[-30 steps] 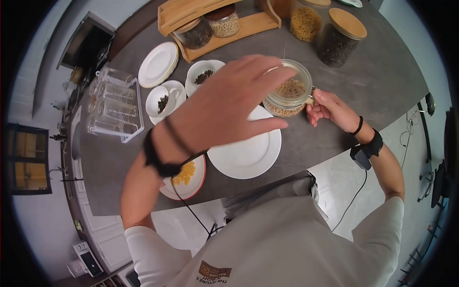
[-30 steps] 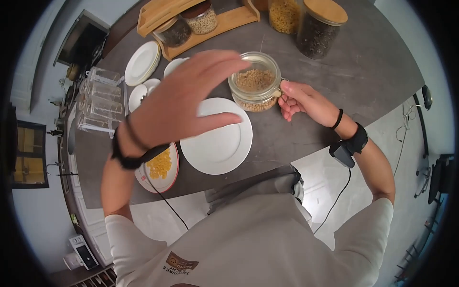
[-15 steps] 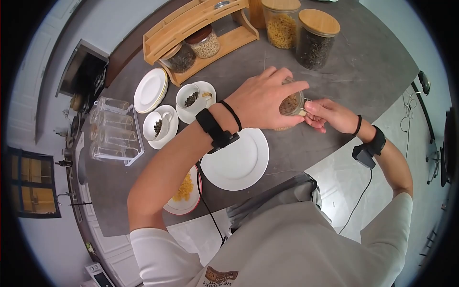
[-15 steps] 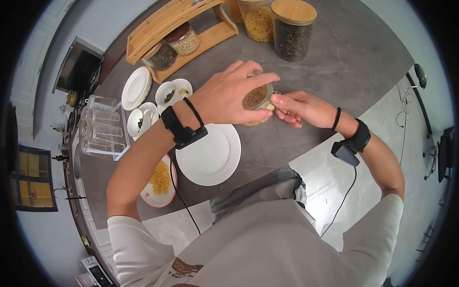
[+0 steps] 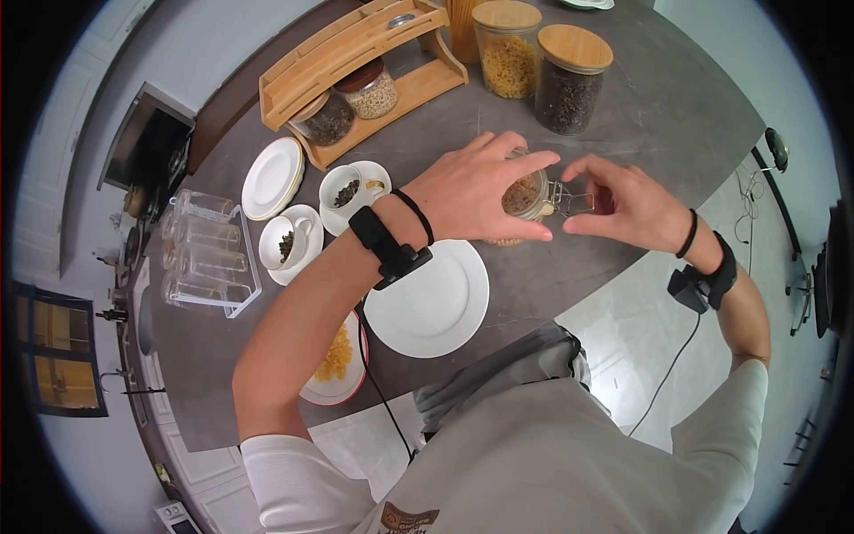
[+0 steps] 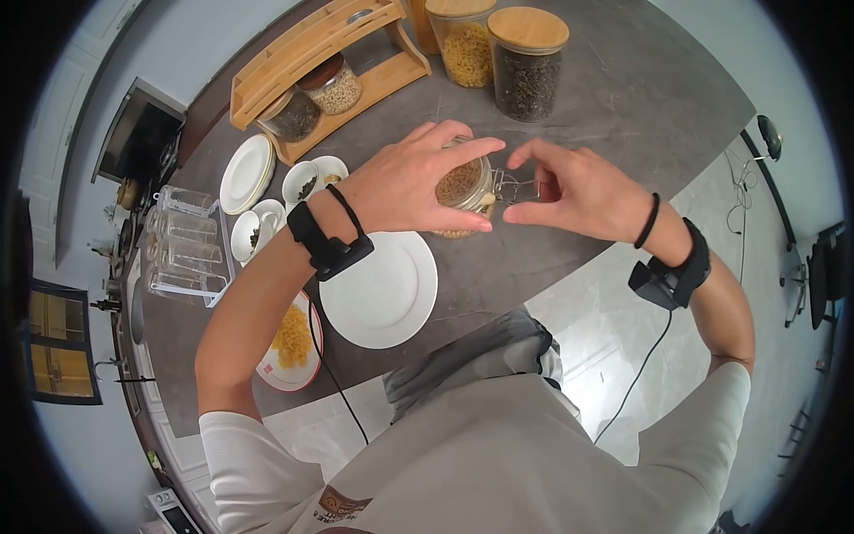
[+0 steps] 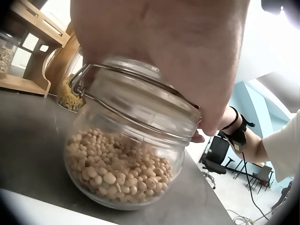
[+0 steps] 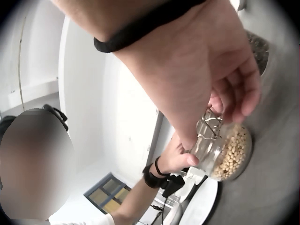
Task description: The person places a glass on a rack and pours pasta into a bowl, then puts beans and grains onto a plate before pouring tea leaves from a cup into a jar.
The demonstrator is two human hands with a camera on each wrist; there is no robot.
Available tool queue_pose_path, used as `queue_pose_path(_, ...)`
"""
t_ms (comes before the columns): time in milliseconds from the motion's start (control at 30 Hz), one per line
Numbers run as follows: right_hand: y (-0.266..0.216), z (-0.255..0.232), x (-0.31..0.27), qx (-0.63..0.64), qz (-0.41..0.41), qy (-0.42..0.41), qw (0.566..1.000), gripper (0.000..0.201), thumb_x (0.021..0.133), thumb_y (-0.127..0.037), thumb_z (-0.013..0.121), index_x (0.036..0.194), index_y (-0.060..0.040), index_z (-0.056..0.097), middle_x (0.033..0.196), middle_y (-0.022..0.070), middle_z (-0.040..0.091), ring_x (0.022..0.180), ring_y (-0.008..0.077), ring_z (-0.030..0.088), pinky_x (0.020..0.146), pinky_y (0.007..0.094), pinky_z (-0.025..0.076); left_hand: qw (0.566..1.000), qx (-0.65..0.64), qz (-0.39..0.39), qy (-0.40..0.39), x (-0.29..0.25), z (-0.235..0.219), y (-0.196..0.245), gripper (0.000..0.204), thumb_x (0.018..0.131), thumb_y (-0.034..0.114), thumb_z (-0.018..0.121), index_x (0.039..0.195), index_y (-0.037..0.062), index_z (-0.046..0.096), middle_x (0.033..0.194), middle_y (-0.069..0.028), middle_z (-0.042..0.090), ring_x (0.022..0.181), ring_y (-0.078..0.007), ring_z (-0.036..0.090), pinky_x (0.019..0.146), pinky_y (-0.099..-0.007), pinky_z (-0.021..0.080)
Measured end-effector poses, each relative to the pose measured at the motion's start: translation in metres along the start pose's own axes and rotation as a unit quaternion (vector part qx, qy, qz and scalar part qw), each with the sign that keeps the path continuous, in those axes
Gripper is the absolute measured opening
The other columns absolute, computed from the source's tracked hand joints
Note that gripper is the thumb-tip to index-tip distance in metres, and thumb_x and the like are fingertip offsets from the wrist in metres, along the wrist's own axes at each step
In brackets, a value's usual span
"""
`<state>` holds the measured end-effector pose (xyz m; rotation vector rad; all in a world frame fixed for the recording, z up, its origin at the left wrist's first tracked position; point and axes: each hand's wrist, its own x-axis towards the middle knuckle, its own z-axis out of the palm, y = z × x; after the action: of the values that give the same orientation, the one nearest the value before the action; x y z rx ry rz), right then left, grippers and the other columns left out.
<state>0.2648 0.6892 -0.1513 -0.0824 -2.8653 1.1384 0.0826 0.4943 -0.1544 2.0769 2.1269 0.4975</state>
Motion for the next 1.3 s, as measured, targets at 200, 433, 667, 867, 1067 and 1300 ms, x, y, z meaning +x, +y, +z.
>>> queue_pose_path(200, 0.000, 0.016, 0.012, -0.118, -0.106, 0.080, 0.984, 0.032, 0.082, -0.030, 0.081, 0.095, -0.0036, 0.068, 0.064, 0.0087, 0.061, 0.057, 0.0244, 0.061, 0.057, 0.0361, 0.049, 1.000, -0.020, -0.004, -0.011, -0.001, -0.002, 0.001, 0.087, 0.076, 0.051, 0.084, 0.148, 0.0146, 0.050, 0.138, -0.0161, 0.051, 0.129, -0.0357, 0.051, 0.106, -0.0445, 0.046)
queue_pose_path(433, 0.001, 0.018, 0.002, -0.007, -0.054, 0.094, 0.994, 0.026, 0.082, -0.022, 0.083, 0.091, -0.0041, 0.067, 0.066, 0.0054, 0.064, 0.057, 0.0172, 0.064, 0.056, 0.0314, 0.051, 0.993, -0.120, 0.023, -0.001, 0.001, -0.008, -0.013, 0.076, 0.078, 0.041, 0.085, 0.140, 0.0104, 0.054, 0.135, -0.0143, 0.052, 0.127, -0.0322, 0.053, 0.108, -0.0409, 0.044)
queue_pose_path(667, 0.018, 0.031, -0.006, 0.014, -0.095, 0.055, 0.994, 0.027, 0.084, -0.022, 0.083, 0.084, -0.0052, 0.062, 0.069, 0.0046, 0.065, 0.060, 0.0150, 0.066, 0.056, 0.0301, 0.052, 0.929, -0.364, -0.023, 0.059, -0.015, -0.021, -0.041, 0.069, 0.085, 0.017, 0.081, 0.145, 0.0099, 0.049, 0.142, -0.0068, 0.052, 0.134, -0.0184, 0.050, 0.110, -0.0336, 0.043)
queue_pose_path(867, 0.020, 0.037, -0.007, -0.008, -0.159, 0.021, 0.987, 0.026, 0.085, -0.023, 0.082, 0.083, -0.0071, 0.061, 0.072, 0.0034, 0.065, 0.061, 0.0163, 0.067, 0.055, 0.0309, 0.052, 0.898, -0.402, -0.152, 0.092, -0.036, -0.039, -0.062, 0.053, 0.109, 0.015, 0.044, 0.159, 0.0070, 0.031, 0.153, -0.0100, 0.047, 0.140, -0.0207, 0.049, 0.108, -0.0364, 0.049)
queue_pose_path(1067, 0.014, 0.048, -0.002, -0.052, -0.254, -0.003, 0.966, 0.027, 0.085, -0.028, 0.081, 0.081, -0.0091, 0.062, 0.071, 0.0032, 0.064, 0.060, 0.0216, 0.066, 0.054, 0.0346, 0.051, 0.777, -0.570, -0.221, 0.150, -0.044, -0.031, -0.089, 0.045, 0.113, 0.030, 0.035, 0.147, 0.0017, 0.044, 0.138, -0.0124, 0.060, 0.127, -0.0232, 0.060, 0.106, -0.0393, 0.053)
queue_pose_path(1300, 0.008, 0.046, -0.002, -0.089, -0.288, 0.009, 0.954, 0.026, 0.085, -0.029, 0.081, 0.080, -0.0101, 0.063, 0.069, 0.0028, 0.064, 0.061, 0.0232, 0.066, 0.054, 0.0367, 0.051, 0.720, -0.581, -0.370, 0.088, -0.035, -0.014, -0.121, 0.039, 0.109, 0.032, 0.050, 0.130, -0.0010, 0.053, 0.109, -0.0101, 0.065, 0.105, -0.0214, 0.067, 0.097, -0.0375, 0.059)
